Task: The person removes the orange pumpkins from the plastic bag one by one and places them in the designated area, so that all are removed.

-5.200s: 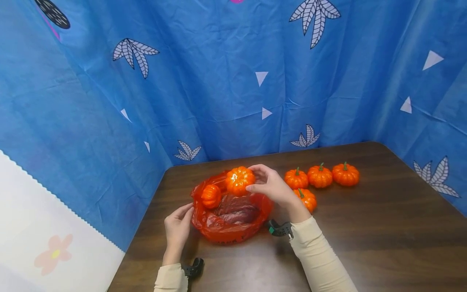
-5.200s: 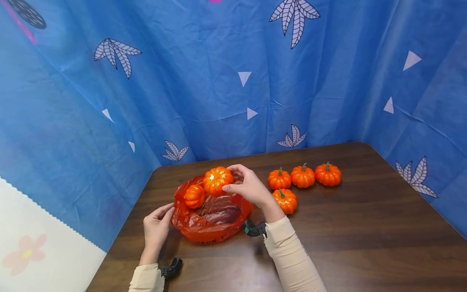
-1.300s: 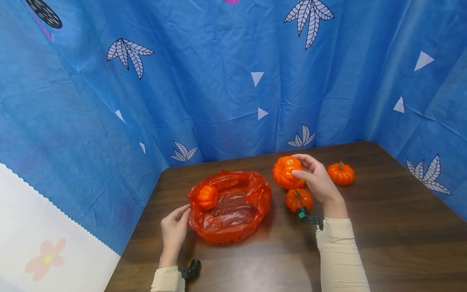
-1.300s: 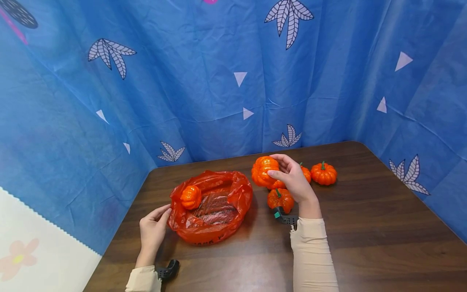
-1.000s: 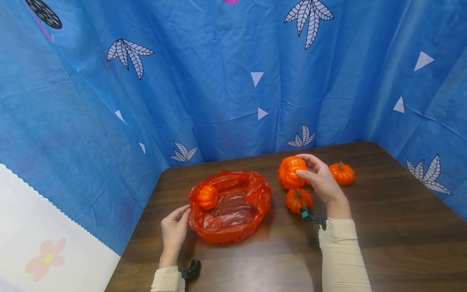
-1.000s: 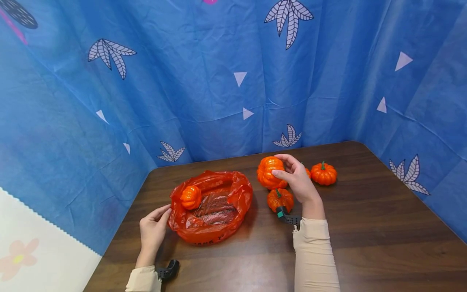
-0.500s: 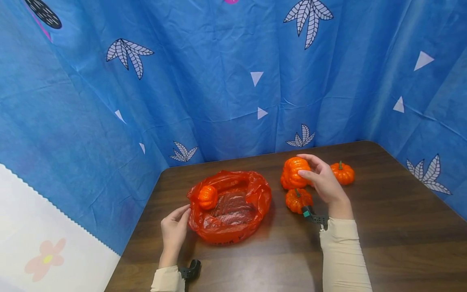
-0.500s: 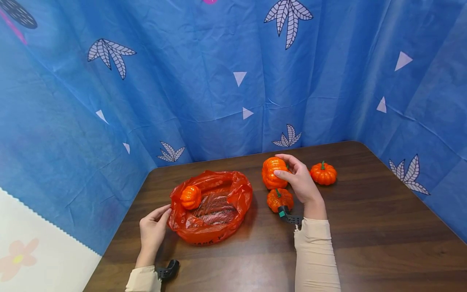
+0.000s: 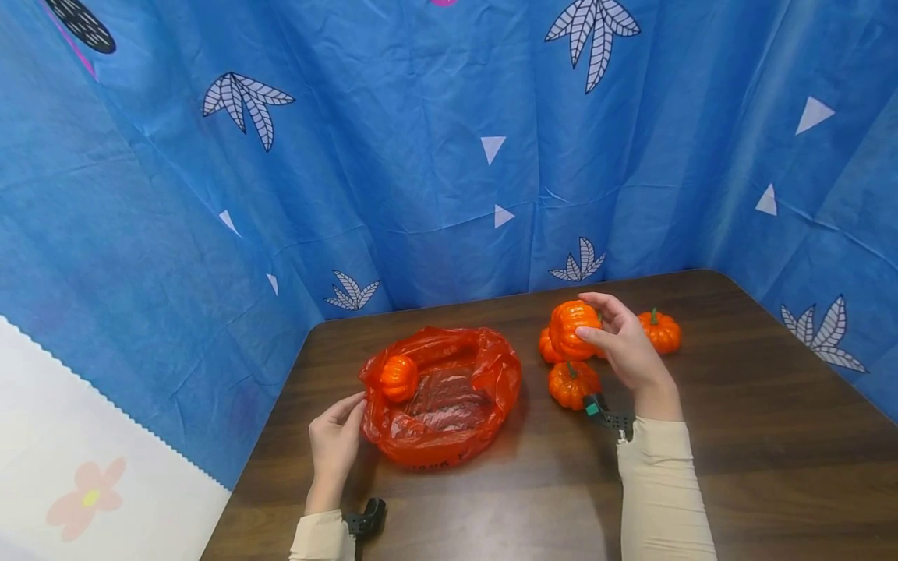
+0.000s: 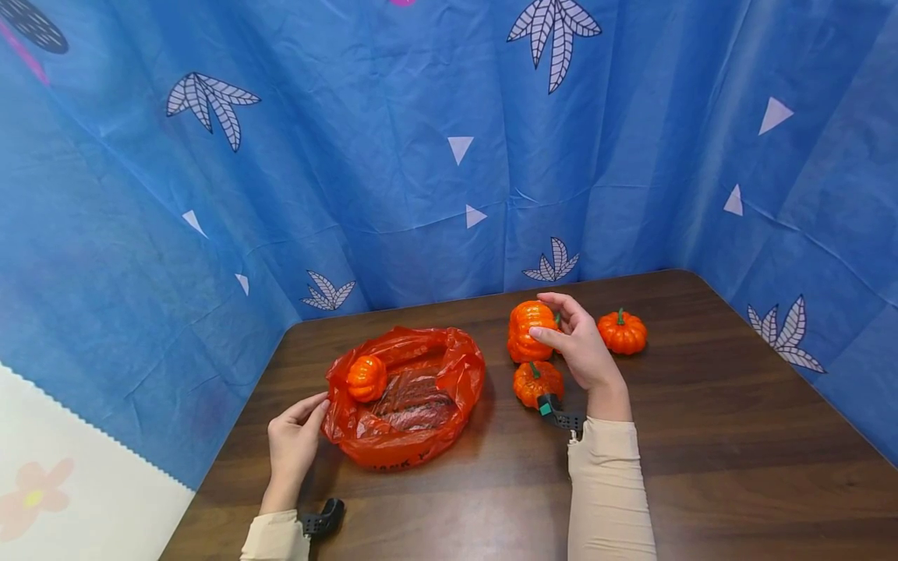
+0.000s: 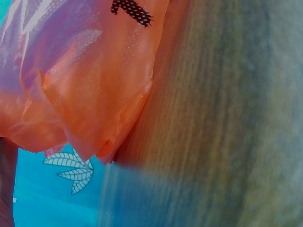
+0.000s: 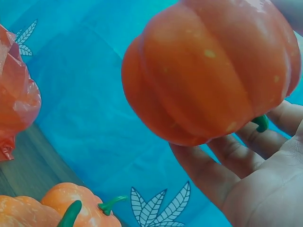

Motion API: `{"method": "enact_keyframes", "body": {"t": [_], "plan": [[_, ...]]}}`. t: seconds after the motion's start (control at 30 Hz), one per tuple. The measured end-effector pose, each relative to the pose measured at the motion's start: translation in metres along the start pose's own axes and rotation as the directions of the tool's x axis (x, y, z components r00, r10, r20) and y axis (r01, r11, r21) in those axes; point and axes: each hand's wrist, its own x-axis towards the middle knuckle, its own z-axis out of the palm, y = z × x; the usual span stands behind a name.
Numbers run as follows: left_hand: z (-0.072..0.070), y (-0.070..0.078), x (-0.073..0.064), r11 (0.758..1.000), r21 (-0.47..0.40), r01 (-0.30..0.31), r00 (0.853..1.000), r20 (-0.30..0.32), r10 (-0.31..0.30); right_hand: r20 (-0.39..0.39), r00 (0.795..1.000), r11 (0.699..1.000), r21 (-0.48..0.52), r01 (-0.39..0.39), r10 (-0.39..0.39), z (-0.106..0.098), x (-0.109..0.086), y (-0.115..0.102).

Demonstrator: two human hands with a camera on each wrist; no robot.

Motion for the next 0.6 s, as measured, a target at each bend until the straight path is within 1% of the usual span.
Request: {"method": "enact_keyframes", "body": {"t": [0.2,0.4,0.47,0.6], "plan": [[0.0,-0.001,0.0,1.0,-0.003,-0.004,1.0,-0.002,0.004,-0.003,1.0,1.0,0.022,-0.01,0.01,-0.003,-0.001,0.002],[0.0,-0.001,0.0,1.0,0.001,-0.005,1.0,0.0,0.005,-0.002,1.0,1.0,0.03,-0.001,0.001,-0.006,-0.002,0.003],[0.0,-0.001,0.0,1.0,0.003,0.0,1.0,0.002,0.0,-0.004,1.0,1.0,0.026,0.001,-0.001,-0.007,-0.002,0.004],[0.0,0.0,0.0,1.0,0.007,0.01,1.0,0.007,-0.01,-0.006,1.0,1.0,-0.015,-0.009,0.009,-0.011,-0.002,0.004]]}}
